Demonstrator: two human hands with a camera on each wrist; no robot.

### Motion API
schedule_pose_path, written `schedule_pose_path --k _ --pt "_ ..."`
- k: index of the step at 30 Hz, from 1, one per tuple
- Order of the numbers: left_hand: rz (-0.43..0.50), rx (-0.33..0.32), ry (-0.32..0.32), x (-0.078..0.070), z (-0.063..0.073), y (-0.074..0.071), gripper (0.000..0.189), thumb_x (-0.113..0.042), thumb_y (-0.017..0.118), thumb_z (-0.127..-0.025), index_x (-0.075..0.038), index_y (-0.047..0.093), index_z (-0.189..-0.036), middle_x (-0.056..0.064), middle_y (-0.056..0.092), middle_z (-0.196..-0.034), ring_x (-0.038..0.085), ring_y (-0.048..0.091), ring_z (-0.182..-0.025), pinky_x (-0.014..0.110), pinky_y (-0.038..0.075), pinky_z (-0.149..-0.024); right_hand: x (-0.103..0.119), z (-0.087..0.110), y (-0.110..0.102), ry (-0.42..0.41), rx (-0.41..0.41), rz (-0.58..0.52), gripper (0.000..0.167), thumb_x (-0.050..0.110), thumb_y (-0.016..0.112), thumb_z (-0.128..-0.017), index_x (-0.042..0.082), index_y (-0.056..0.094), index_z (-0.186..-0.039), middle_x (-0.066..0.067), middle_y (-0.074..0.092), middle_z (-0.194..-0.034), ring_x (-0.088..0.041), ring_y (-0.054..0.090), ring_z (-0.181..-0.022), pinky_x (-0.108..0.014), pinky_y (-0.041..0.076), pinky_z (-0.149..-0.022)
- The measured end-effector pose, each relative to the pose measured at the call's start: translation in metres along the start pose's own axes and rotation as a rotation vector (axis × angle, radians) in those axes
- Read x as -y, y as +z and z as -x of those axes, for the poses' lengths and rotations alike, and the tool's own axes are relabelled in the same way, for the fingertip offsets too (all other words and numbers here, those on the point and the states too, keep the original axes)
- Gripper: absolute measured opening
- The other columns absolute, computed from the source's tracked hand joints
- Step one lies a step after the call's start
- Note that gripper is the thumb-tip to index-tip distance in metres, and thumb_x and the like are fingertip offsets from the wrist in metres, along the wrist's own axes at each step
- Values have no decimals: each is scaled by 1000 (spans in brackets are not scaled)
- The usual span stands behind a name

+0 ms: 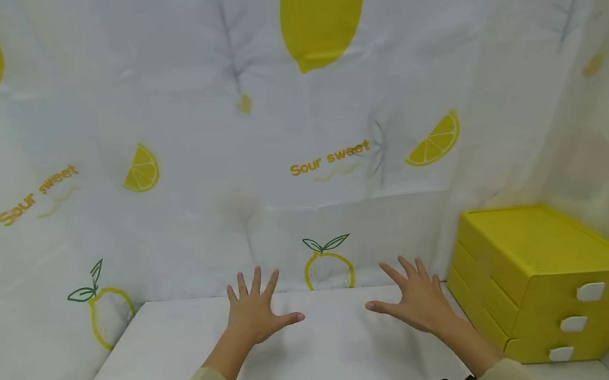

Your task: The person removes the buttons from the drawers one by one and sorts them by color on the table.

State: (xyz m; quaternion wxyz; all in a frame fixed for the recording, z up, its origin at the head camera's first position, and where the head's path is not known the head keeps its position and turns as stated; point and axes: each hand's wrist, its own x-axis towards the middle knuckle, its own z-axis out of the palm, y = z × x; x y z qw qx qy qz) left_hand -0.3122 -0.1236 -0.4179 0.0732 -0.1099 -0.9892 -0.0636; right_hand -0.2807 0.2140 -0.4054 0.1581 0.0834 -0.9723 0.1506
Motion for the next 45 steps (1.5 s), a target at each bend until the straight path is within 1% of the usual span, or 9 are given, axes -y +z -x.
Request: schedule_pose_path --k 8,14,18,22,26,33,38,40,45 --pt "85 -60 117 -29 8 6 109 -88 51 -79 -23 25 -162 15 24 -168 48 20 -154 73 19 -119 -8 26 -12 -17 -163 -121 94 66 76 -78 12 48 -150 -24 38 -159 -54 27 -148 -82 25 -108" --pt "221 -104 156 -59 8 11 105 -83 53 -83 -21 25 -162 13 27 -167 45 26 -153 70 25 -119 -18 42 -23 -45 -387 -196 90 47 89 -69 8 55 -142 -23 47 -153 -50 38 -143 -75 39 -101" --pt "302 -131 188 -80 6 19 102 -81 53 -84 -20 25 -162 12 29 -167 41 29 -153 69 26 -119 -32 51 -28 -92 -577 -203 91 45 93 -63 7 59 -138 -23 54 -147 -47 46 -137 -39 43 -116" --pt "402 -132 201 -102 5 27 99 -80 54 -85 -21 27 -161 10 30 -167 36 30 -153 66 25 -121 -48 59 -32 -180 -753 -167 91 72 77 -72 4 64 -132 -25 59 -139 -39 50 -137 -2 21 -114" --pt "466 -136 215 -123 4 33 99 -79 54 -85 -20 29 -161 9 34 -165 36 32 -152 64 24 -123 -63 68 -35 -254 -906 -130 93 80 64 -78 -1 68 -124 -28 64 -130 -27 51 -140 -9 26 -119" --pt "536 -129 234 -152 0 38 96 -78 56 -86 -23 29 -160 8 35 -164 34 35 -151 62 26 -123 -69 74 -45 -289 -1236 -92 87 72 66 -83 -10 69 -112 -31 67 -122 -48 58 -124 -30 37 -121" --pt "623 -153 265 -176 -3 42 92 -72 60 -88 -23 30 -160 7 37 -163 32 38 -150 62 30 -120 -83 82 -54 -69 -1331 -225 102 79 70 -73 -10 64 -124 -31 63 -132 -48 54 -130 -35 37 -122" --pt "665 -159 273 -187 -4 44 91 -69 62 -88 -24 30 -160 7 38 -163 33 39 -150 62 32 -120 -96 90 -55 76 -1294 -277 111 84 70 -68 -5 60 -133 -28 59 -140 -46 50 -135 -31 34 -123" --pt "758 -131 275 -215 -7 53 88 -66 64 -89 -33 25 -161 4 36 -164 30 39 -149 58 35 -119 -125 106 -55 476 -1132 -400 91 64 84 -71 28 50 -148 -7 48 -155 -20 44 -143 -19 27 -120"
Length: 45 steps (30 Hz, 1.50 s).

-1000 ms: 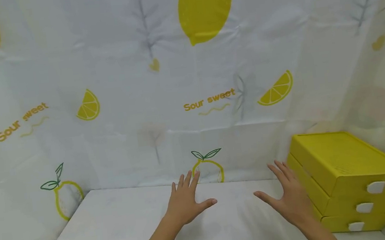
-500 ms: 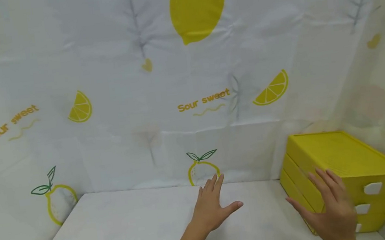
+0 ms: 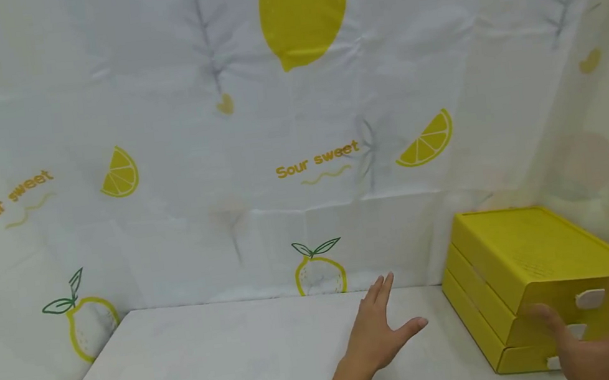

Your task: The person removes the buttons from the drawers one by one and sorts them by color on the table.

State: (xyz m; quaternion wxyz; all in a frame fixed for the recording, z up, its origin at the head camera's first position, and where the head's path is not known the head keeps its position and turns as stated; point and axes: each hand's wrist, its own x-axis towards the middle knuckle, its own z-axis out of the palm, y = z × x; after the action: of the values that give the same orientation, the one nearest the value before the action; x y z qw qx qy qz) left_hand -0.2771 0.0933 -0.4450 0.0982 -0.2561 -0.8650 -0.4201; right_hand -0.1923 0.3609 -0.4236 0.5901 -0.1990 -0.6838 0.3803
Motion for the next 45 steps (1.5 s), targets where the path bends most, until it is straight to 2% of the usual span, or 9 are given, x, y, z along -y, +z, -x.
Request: schedule_pose_path --k 4,8,13,19,28,32,38,41,45 --pt "58 30 -23 -6 -1 18 87 -65 64 -89 -39 21 -160 0 33 -165 27 39 -150 53 42 -115 -16 -7 -2 230 21 -42 86 38 86 -80 34 40 -153 2 42 -158 -4 39 -141 -19 25 -122" --pt "105 51 -43 -10 0 32 86 -63 65 -89 -39 21 -160 -1 33 -166 22 38 -150 48 44 -115 -33 -12 1 385 78 -80 81 33 80 -87 31 35 -155 7 36 -161 -1 30 -146 -25 19 -127" --pt "181 56 -55 -14 -5 52 83 -64 63 -91 -37 24 -160 -2 34 -165 21 38 -150 48 44 -115 -51 -12 10 387 119 -22 78 37 78 -88 34 37 -155 5 37 -161 -3 32 -143 -17 25 -117" --pt "229 107 -48 -25 -7 73 84 -63 64 -91 -37 23 -160 -6 31 -166 19 35 -152 47 43 -116 -59 -7 18 337 129 -9 85 33 81 -85 33 34 -156 1 31 -160 -7 31 -144 -21 23 -123" --pt "289 167 -50 -38 -13 88 82 -62 61 -94 -42 17 -160 -9 27 -167 18 32 -153 49 41 -117 -66 -19 12 486 281 -68 91 28 75 -90 36 18 -160 7 23 -167 -3 21 -150 -22 13 -127" --pt "257 182 -34 -38 -14 88 82 -63 57 -95 -44 11 -160 -4 24 -169 20 30 -154 51 41 -117 -69 -19 10 484 259 -37 91 27 81 -85 39 26 -157 17 35 -158 -1 31 -143 -19 21 -122" --pt "233 201 -47 -38 -16 83 78 -62 52 -98 -48 6 -159 2 21 -170 26 31 -154 55 42 -115 -71 -14 8 474 251 32 66 33 86 -80 44 50 -134 34 46 -112 15 39 -103 -12 31 -100" --pt "245 210 -57 -41 -18 83 80 -62 54 -97 -50 3 -158 1 18 -171 29 31 -153 57 43 -114 -74 -12 5 544 299 18 58 35 83 -83 43 52 -131 35 44 -105 15 36 -98 -8 30 -89" --pt "245 218 -77 -44 -22 84 80 -63 53 -97 -51 2 -157 1 16 -171 31 33 -152 57 43 -113 -82 -18 0 596 422 51 63 38 79 -88 45 43 -139 37 41 -109 16 36 -100 -7 32 -88"
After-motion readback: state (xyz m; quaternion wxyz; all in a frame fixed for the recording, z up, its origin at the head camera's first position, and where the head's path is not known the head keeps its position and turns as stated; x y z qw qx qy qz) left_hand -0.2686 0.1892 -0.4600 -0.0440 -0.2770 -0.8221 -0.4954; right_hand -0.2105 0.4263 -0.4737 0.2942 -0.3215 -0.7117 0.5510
